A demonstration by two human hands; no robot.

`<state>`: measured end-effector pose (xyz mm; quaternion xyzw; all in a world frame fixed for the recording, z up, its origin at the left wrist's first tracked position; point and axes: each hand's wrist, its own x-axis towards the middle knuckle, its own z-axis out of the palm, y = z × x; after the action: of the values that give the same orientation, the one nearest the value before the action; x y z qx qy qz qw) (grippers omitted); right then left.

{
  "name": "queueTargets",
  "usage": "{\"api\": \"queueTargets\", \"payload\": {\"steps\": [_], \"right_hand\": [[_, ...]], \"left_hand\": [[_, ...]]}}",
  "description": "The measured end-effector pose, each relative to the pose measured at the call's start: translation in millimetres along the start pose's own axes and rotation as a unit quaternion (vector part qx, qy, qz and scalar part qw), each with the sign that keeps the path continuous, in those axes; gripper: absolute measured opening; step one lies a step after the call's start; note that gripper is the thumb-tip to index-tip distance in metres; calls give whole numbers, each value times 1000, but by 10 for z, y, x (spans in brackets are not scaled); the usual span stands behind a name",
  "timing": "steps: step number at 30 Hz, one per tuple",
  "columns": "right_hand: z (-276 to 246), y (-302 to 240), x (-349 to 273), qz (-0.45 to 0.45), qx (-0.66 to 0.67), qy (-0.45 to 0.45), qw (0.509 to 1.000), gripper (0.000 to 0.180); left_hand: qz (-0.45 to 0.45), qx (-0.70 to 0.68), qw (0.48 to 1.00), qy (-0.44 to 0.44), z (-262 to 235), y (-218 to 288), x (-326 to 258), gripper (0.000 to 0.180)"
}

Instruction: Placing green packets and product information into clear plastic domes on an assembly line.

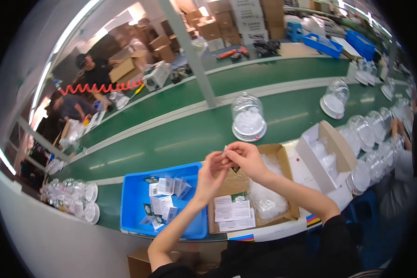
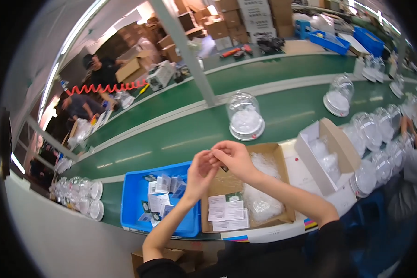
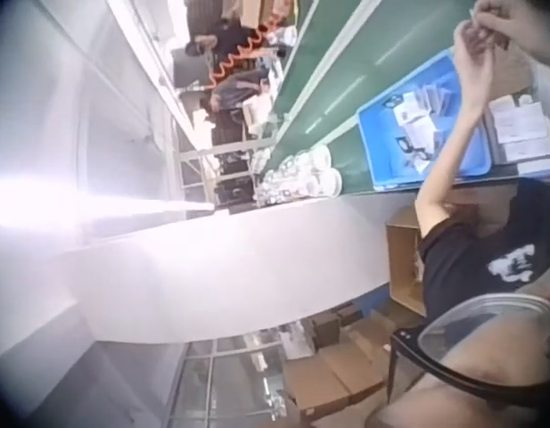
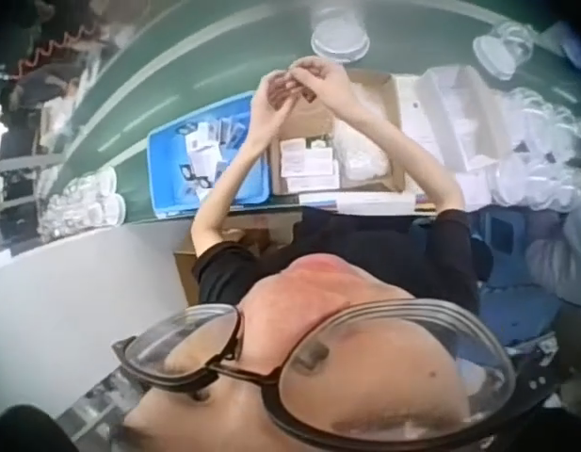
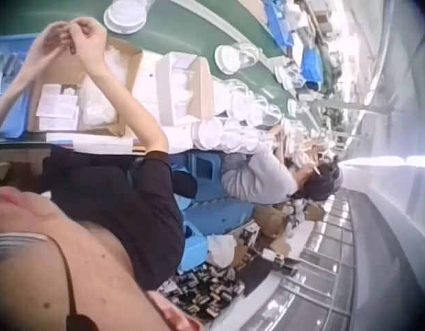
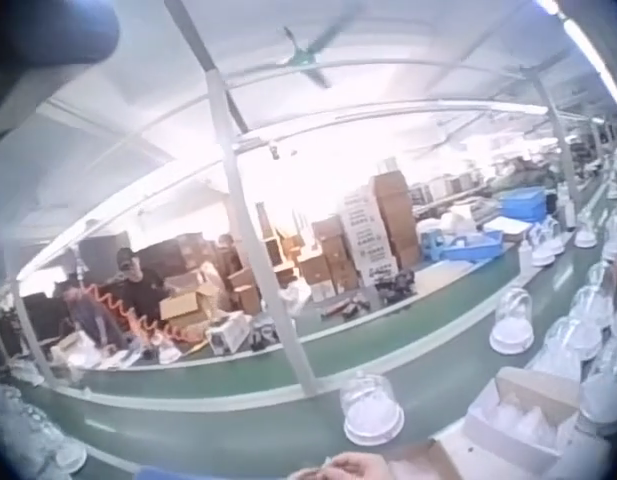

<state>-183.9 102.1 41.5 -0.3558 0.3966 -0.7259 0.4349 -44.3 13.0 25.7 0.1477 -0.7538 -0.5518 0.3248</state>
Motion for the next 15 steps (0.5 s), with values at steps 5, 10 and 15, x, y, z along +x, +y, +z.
{"api": "queueTargets", "payload": {"steps": [5,10,15], "right_hand": [[-130,-330,126,42,17,24,999,14],[-416,-555,377,120,136,13,983,16],[-559,-697,635,158,53,67,984,18]], "left_hand": [[27,-6,999,-44,82,220,369,46],[122,60,990,-38,230,116,761,45],[120,54,990,-41,142,-96,1102,35]]}}
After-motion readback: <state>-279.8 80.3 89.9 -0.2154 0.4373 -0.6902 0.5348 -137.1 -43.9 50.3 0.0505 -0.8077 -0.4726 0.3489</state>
